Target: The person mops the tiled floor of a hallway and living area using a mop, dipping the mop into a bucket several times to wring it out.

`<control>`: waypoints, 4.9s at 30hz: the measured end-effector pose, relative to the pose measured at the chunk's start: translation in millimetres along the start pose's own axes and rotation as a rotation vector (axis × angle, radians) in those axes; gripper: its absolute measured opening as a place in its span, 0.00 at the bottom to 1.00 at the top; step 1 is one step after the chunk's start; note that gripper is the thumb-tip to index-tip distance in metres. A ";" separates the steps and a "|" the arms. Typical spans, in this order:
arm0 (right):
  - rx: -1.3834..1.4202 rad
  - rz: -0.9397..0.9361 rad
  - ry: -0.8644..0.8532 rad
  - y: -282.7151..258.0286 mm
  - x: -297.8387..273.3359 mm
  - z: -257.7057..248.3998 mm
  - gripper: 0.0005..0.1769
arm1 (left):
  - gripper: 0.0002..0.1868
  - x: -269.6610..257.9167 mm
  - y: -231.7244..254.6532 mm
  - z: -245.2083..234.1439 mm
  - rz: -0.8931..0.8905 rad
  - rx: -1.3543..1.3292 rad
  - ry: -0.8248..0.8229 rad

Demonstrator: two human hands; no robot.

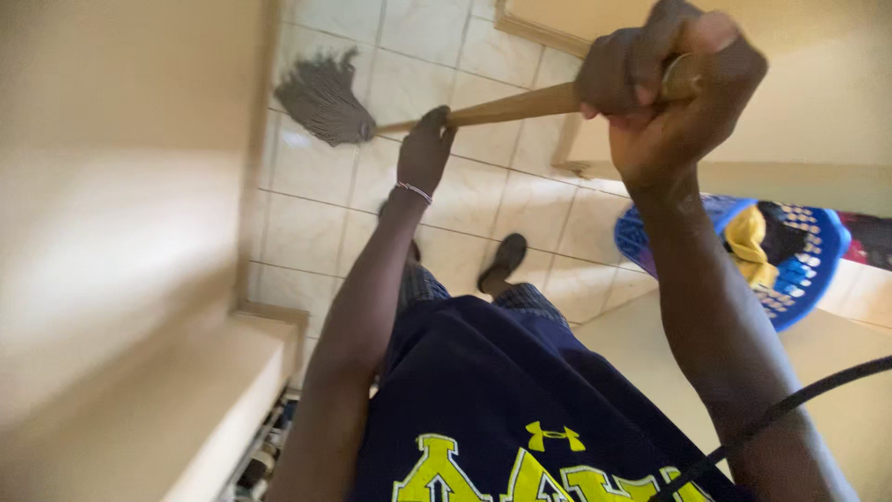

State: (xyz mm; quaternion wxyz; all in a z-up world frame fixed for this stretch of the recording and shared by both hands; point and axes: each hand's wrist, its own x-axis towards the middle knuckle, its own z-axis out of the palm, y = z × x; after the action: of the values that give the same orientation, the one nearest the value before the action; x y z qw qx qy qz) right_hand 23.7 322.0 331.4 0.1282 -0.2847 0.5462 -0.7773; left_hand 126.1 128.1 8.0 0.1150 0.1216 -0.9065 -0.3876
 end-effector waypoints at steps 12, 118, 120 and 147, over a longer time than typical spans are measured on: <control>-0.215 0.149 -0.103 -121.0 -112.2 -88.1 0.32 | 0.19 -53.0 170.1 146.8 -0.033 -0.261 -0.056; 0.020 -0.011 -0.802 -15.6 -211.7 272.6 0.13 | 0.13 -312.7 -90.5 -198.5 -0.273 0.100 0.232; 0.010 -0.057 -0.837 -10.6 -220.8 294.5 0.12 | 0.12 -327.5 -98.7 -212.4 -0.406 -0.014 0.209; 0.021 0.286 -0.397 -30.3 -239.7 377.9 0.27 | 0.14 -442.9 -118.5 -214.4 -0.306 0.012 -0.141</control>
State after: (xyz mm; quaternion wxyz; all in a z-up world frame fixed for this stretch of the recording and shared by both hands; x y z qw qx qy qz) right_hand 440.2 162.3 377.9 0.3447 -0.3504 0.5367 -0.6858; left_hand 624.6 41.1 15.1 -0.0101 0.2312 -0.8855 -0.4028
